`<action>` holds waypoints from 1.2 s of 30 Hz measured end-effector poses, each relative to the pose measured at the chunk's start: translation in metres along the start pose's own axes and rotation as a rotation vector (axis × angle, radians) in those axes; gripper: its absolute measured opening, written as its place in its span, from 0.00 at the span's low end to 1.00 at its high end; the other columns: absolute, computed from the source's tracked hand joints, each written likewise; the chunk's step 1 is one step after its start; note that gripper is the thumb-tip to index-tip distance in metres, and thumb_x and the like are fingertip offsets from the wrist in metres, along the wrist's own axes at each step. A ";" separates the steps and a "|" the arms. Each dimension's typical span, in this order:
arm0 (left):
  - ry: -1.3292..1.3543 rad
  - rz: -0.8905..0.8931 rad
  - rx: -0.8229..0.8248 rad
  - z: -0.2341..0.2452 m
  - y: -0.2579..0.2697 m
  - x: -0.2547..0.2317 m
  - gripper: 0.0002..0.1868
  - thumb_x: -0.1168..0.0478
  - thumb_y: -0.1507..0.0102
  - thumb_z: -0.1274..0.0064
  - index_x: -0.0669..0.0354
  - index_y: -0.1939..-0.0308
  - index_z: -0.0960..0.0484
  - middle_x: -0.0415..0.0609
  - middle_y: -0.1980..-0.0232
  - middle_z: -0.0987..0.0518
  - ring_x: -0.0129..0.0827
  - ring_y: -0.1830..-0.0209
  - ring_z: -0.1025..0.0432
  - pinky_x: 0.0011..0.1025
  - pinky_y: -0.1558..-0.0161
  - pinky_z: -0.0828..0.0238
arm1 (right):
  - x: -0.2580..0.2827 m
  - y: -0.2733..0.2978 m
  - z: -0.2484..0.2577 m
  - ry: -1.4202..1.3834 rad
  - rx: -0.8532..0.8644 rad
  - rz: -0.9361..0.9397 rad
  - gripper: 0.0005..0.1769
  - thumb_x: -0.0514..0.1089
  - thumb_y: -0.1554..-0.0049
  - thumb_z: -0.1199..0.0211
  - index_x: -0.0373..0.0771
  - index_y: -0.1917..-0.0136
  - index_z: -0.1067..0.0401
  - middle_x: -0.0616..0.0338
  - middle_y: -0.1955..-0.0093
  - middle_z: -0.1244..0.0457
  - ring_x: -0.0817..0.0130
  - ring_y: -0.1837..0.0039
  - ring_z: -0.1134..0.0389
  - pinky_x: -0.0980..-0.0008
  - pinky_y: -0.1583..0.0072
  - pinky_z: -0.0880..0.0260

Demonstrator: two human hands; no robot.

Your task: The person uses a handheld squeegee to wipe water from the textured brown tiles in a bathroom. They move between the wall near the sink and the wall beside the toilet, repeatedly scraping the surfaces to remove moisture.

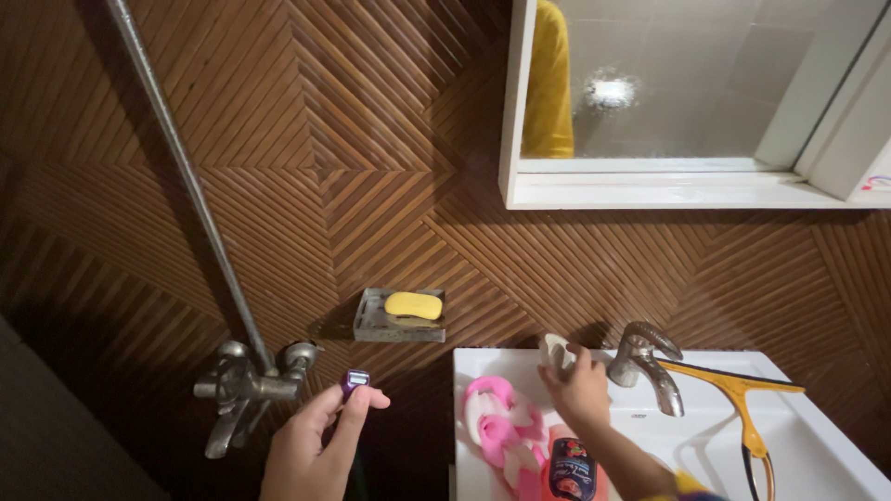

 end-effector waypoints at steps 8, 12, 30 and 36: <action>0.114 -0.263 0.032 -0.028 -0.014 0.007 0.17 0.52 0.36 0.50 0.58 0.58 0.11 0.44 0.60 0.13 0.27 0.56 0.16 0.29 0.49 0.23 | -0.024 0.057 0.016 -0.012 -0.243 0.469 0.42 0.51 0.49 0.28 0.42 0.26 0.42 0.33 0.32 0.48 0.38 0.33 0.42 0.47 0.37 0.34; 0.113 -0.192 0.191 -0.064 -0.022 0.008 0.17 0.51 0.35 0.50 0.57 0.59 0.10 0.44 0.60 0.12 0.25 0.56 0.15 0.27 0.47 0.25 | -0.085 0.114 0.049 -0.147 -0.141 0.201 0.40 0.41 0.54 0.30 0.53 0.29 0.36 0.47 0.33 0.44 0.53 0.35 0.35 0.57 0.43 0.24; 0.101 -0.448 0.699 -0.236 0.004 -0.014 0.16 0.54 0.34 0.52 0.59 0.61 0.12 0.45 0.64 0.13 0.26 0.58 0.18 0.25 0.50 0.23 | -0.244 0.153 0.203 0.064 -0.205 -0.357 0.27 0.41 0.48 0.34 0.50 0.35 0.30 0.53 0.36 0.36 0.62 0.32 0.34 0.63 0.34 0.27; 0.114 -0.327 0.533 -0.264 0.020 -0.038 0.16 0.54 0.35 0.52 0.57 0.52 0.15 0.45 0.61 0.12 0.25 0.54 0.15 0.26 0.50 0.23 | -0.219 0.058 0.193 0.299 -0.084 -0.220 0.47 0.58 0.54 0.23 0.44 0.28 0.41 0.46 0.34 0.41 0.49 0.35 0.35 0.59 0.34 0.32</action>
Point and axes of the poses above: each hand's wrist, its own y-axis away from the middle knuckle, its own z-axis out of the back of the hand, x = y × z, the point moved 5 cm from there along -y, towards the middle knuckle
